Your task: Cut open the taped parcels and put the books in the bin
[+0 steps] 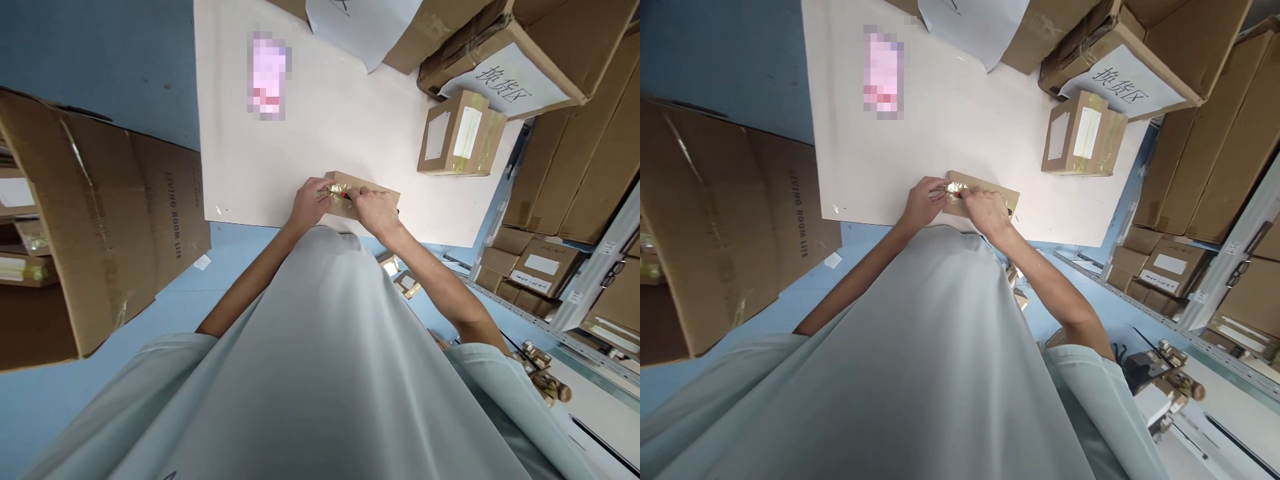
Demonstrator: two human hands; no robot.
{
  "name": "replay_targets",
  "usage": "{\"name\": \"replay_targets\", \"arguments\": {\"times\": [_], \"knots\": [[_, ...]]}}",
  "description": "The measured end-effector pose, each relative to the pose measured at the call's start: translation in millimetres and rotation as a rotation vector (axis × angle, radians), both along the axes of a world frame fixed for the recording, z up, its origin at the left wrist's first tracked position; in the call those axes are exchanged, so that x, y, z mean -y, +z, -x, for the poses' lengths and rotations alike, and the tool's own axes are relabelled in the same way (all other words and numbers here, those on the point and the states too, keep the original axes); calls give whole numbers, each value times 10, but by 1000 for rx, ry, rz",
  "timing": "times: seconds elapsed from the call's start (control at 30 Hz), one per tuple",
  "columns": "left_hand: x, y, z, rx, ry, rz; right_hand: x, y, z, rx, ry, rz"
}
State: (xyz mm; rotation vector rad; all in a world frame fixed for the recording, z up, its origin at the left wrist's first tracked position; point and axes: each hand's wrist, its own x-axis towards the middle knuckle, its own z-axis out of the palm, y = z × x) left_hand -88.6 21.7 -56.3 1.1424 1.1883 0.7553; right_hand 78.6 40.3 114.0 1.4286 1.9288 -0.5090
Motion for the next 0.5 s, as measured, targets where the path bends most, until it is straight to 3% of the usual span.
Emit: {"name": "replay_targets", "arguments": {"times": [0.17, 0.3, 0.4, 0.5], "knots": [[27, 2, -10, -13, 35, 7, -6, 31, 57, -24, -15, 18], [41, -2, -20, -42, 59, -2, 30, -46, 8, -63, -41, -25], [35, 18, -23, -73, 71, 10, 105, -109, -215, -42, -66, -26], [31, 50, -25, -105, 86, 23, 242, -100, -635, 7, -73, 1]]}}
